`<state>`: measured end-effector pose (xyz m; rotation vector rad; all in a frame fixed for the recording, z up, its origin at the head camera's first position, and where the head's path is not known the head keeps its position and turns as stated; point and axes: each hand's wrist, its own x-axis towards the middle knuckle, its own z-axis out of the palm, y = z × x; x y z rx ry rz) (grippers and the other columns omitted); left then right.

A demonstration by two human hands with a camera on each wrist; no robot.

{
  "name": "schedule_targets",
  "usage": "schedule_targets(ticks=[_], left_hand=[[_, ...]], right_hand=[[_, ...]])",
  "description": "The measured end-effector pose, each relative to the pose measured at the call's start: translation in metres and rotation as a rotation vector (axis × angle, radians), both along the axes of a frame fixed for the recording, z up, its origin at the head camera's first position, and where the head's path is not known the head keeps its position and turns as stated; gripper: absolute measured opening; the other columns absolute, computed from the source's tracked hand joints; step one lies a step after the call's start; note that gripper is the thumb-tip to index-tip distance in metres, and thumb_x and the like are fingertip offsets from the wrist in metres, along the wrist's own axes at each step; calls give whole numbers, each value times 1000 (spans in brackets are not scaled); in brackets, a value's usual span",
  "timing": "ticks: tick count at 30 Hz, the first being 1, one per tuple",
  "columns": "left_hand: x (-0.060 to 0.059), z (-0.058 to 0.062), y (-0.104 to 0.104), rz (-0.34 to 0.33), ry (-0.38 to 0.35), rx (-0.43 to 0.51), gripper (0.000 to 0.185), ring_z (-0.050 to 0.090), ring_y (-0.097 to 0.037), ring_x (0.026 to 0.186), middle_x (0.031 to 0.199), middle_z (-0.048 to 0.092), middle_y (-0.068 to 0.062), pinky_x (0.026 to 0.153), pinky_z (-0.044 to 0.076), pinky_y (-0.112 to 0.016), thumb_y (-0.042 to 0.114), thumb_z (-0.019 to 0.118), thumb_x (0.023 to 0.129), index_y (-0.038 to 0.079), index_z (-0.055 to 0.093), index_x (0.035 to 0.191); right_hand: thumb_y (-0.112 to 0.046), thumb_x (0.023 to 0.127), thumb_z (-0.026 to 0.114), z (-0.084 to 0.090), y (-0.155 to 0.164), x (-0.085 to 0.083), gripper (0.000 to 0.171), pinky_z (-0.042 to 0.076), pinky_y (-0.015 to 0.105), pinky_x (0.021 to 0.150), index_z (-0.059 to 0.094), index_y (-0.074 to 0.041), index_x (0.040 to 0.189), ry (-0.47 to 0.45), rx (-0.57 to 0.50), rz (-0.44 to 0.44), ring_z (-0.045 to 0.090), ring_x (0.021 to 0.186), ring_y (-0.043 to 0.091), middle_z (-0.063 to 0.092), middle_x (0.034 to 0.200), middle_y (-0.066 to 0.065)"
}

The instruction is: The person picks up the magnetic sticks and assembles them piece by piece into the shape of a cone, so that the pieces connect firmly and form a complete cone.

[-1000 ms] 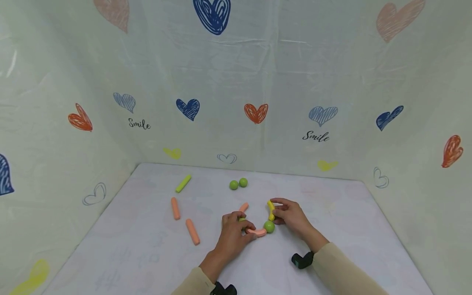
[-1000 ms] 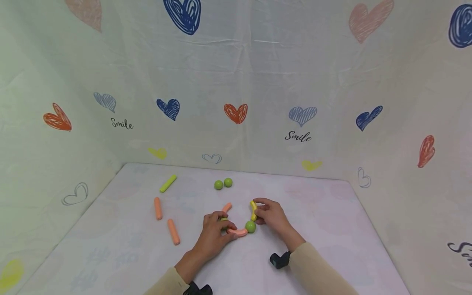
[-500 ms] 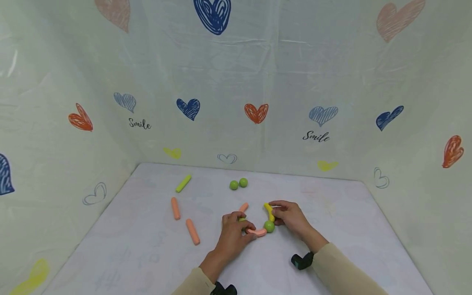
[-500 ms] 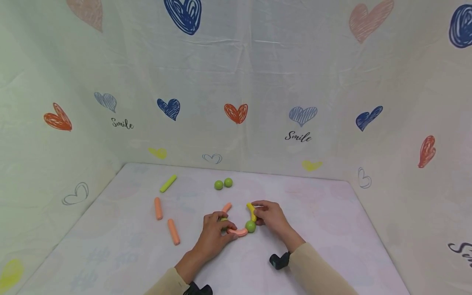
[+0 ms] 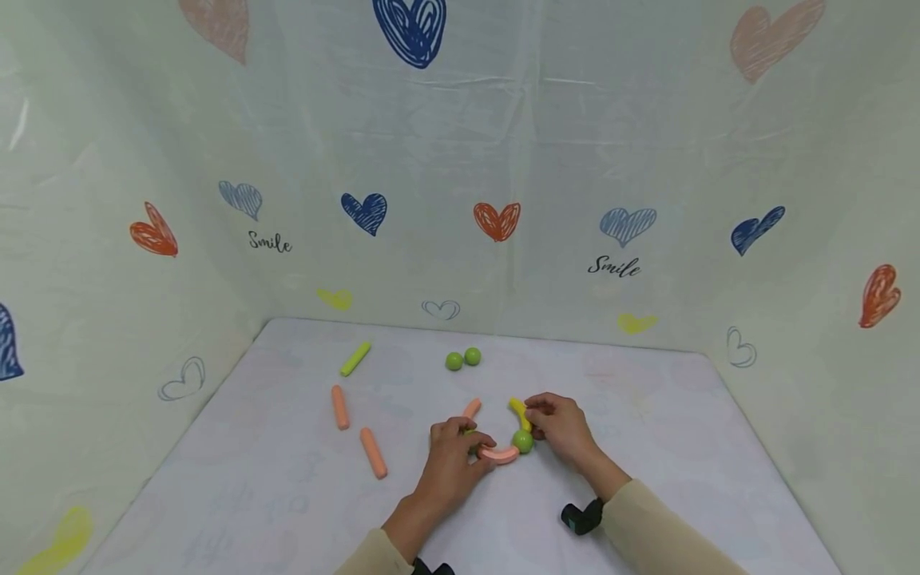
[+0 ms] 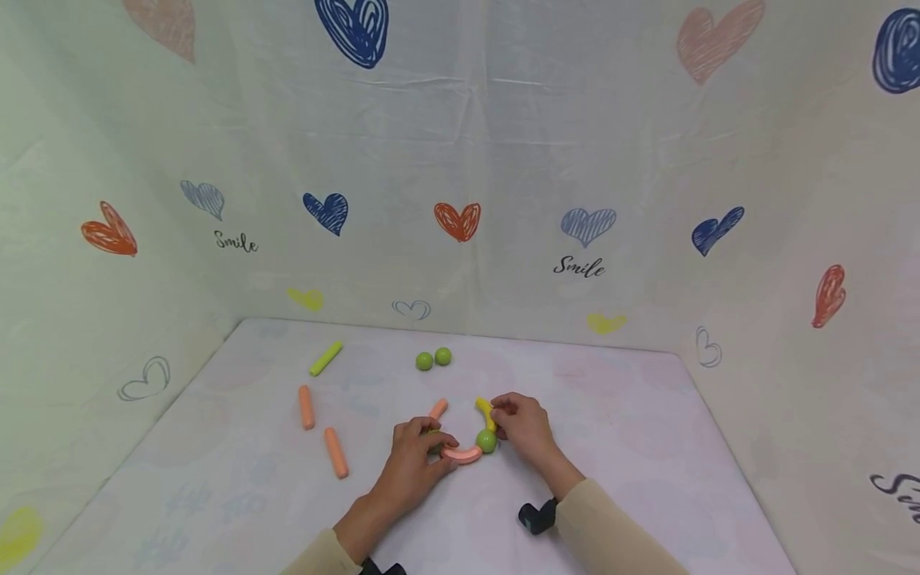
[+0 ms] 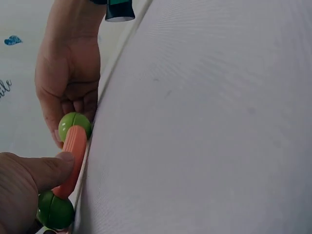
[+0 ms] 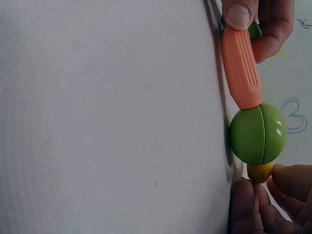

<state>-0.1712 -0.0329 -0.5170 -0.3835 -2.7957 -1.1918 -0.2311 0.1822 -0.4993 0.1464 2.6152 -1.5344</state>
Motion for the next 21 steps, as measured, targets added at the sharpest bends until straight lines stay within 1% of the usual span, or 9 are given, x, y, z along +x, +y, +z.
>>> schedule_targets(ticks=[6, 10, 13, 15, 19, 21], left_hand=[[8, 6, -1, 3, -10, -11, 18, 46, -25, 114, 124, 59, -3, 90, 48, -38, 17, 84, 91, 21, 80, 108], [13, 8, -1, 17, -7, -8, 20, 47, -24, 113, 126, 60, -5, 89, 48, -39, 16, 84, 91, 20, 80, 110], [16, 10, -2, 28, -14, -10, 23, 48, -24, 113, 129, 59, -6, 91, 50, -41, 16, 84, 91, 20, 79, 112], [17, 11, -2, 36, -36, -18, 25, 50, -23, 113, 131, 58, -7, 92, 52, -41, 16, 84, 91, 20, 79, 115], [16, 15, -3, 58, -106, -23, 29, 53, -21, 118, 133, 57, -5, 95, 55, -41, 14, 83, 91, 22, 77, 118], [15, 16, -3, 68, -129, -17, 29, 55, -19, 116, 132, 58, -4, 92, 56, -38, 12, 83, 92, 21, 76, 118]], right_hand=[[-9, 100, 69, -1, -3, 3, 16, 61, 30, 72, 75, -5, 114, 40, 73, 47, 66, 82, 15, 75, 104, 7], [-12, 101, 68, -2, -1, 7, 20, 62, 30, 75, 75, -6, 119, 54, 94, 82, 68, 87, 14, 76, 110, 7], [-15, 102, 68, 0, 1, 12, 24, 62, 32, 78, 74, -6, 123, 71, 99, 89, 70, 91, 14, 76, 115, 7], [-17, 101, 70, 0, 2, 16, 27, 62, 33, 80, 74, -7, 125, 75, 118, 81, 70, 94, 15, 76, 116, 6], [-21, 99, 74, 0, 5, 23, 30, 60, 37, 88, 73, -9, 127, 71, 155, 73, 69, 102, 17, 76, 116, 4], [-21, 98, 75, 0, 5, 25, 30, 60, 39, 92, 74, -10, 126, 66, 156, 75, 68, 105, 18, 76, 115, 3]])
